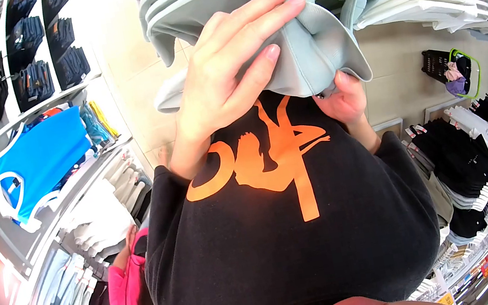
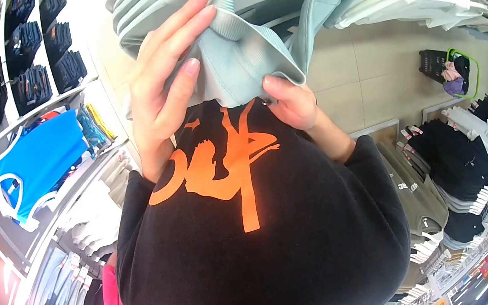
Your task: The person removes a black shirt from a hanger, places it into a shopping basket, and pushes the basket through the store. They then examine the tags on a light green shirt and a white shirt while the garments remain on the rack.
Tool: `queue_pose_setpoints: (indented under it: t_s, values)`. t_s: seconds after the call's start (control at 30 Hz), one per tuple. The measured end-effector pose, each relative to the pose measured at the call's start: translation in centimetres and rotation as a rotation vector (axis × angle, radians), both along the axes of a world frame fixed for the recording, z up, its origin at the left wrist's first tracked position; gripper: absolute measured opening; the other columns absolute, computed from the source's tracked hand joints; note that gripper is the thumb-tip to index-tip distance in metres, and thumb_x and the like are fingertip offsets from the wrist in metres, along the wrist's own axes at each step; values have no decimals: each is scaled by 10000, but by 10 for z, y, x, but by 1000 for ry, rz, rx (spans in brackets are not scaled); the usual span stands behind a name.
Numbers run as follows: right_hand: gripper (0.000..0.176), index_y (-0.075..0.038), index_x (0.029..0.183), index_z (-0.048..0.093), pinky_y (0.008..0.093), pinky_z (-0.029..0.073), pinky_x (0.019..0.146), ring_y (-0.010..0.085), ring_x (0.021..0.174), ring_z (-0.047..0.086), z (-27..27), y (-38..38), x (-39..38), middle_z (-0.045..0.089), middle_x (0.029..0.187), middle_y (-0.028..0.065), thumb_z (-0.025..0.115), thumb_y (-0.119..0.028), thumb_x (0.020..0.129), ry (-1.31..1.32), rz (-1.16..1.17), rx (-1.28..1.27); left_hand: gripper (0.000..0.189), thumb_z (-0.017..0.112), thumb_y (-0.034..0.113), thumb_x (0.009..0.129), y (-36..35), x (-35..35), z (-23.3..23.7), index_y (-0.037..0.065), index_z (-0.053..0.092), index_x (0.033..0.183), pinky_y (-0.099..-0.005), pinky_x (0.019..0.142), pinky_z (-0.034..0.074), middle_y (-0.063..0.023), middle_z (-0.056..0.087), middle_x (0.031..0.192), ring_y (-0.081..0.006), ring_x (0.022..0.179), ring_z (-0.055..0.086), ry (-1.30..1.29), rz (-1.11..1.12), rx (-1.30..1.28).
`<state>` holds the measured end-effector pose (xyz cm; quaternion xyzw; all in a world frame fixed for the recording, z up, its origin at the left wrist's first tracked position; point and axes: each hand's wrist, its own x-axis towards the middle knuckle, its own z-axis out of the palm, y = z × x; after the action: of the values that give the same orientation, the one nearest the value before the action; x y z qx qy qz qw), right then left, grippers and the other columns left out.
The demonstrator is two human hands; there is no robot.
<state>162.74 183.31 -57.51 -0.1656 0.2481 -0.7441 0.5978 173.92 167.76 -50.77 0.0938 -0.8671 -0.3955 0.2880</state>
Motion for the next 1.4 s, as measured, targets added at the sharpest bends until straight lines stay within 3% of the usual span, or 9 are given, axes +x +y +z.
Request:
queue_pose_setpoints:
  t_s: [0.27,0.5,0.53,0.63,0.67,0.8,0.97,1.2,1.4]
  values:
    - [514,17,1232,327,367,323,929,245,1111,428,10,4,1,441,1203,131,449,-148,761,-57,-35,-74,426,529,62,715,9,9,-10,72,512,1140,-280,692,372,-81,483,1196,-211,761,491,-22,140,48]
    - [516,21,1200,371,381,323,922,262,1097,440,9,9,1,472,1171,126,433,-176,728,-95,-47,-98,515,676,171,655,2,61,-28,79,506,1133,-320,853,350,-80,520,1138,-236,967,490,-191,322,-44]
    - [521,20,1196,377,389,324,922,267,1095,442,7,10,1,476,1167,128,429,-187,721,-83,-56,-82,531,707,177,628,0,70,-28,72,515,1111,-314,815,386,-86,558,1073,-215,930,515,-266,367,-118]
    - [531,9,1209,367,408,305,939,278,1115,425,6,8,-1,458,1188,129,416,-201,724,-85,-62,-121,473,694,158,654,-5,97,-42,60,525,1085,-296,752,424,-91,588,995,-208,877,550,-308,439,77]
    - [536,6,1215,361,415,296,946,282,1123,417,10,5,-1,450,1197,130,410,-209,726,-117,-61,-131,415,679,145,681,-8,105,-47,39,531,1054,-277,685,443,-96,602,923,-207,778,566,-336,451,-34]
    - [545,-16,1251,327,443,240,980,288,1185,345,17,-1,-7,401,1252,133,358,-267,769,-255,-1,-168,296,625,150,751,7,123,-60,21,532,1002,-289,626,434,-114,589,841,-212,723,560,-402,583,166]
    - [548,-24,1276,282,440,227,992,287,1193,332,17,0,-16,357,1292,122,342,-283,797,-484,23,-151,185,565,129,795,29,129,-72,26,533,945,-274,617,427,-105,585,790,-179,696,558,-365,710,332]
    - [481,-32,1231,382,438,171,1014,264,1213,310,5,-1,-36,378,1291,103,278,-283,833,-482,105,-89,202,592,107,765,50,129,-66,43,543,951,-240,653,429,-63,600,764,-145,698,568,-82,780,434]
    - [480,-32,1226,388,444,165,1016,262,1213,310,4,-2,-39,382,1288,102,278,-283,832,-482,177,-123,264,657,143,711,65,139,-62,44,575,942,-249,633,437,-51,608,747,-130,700,571,-152,791,422]
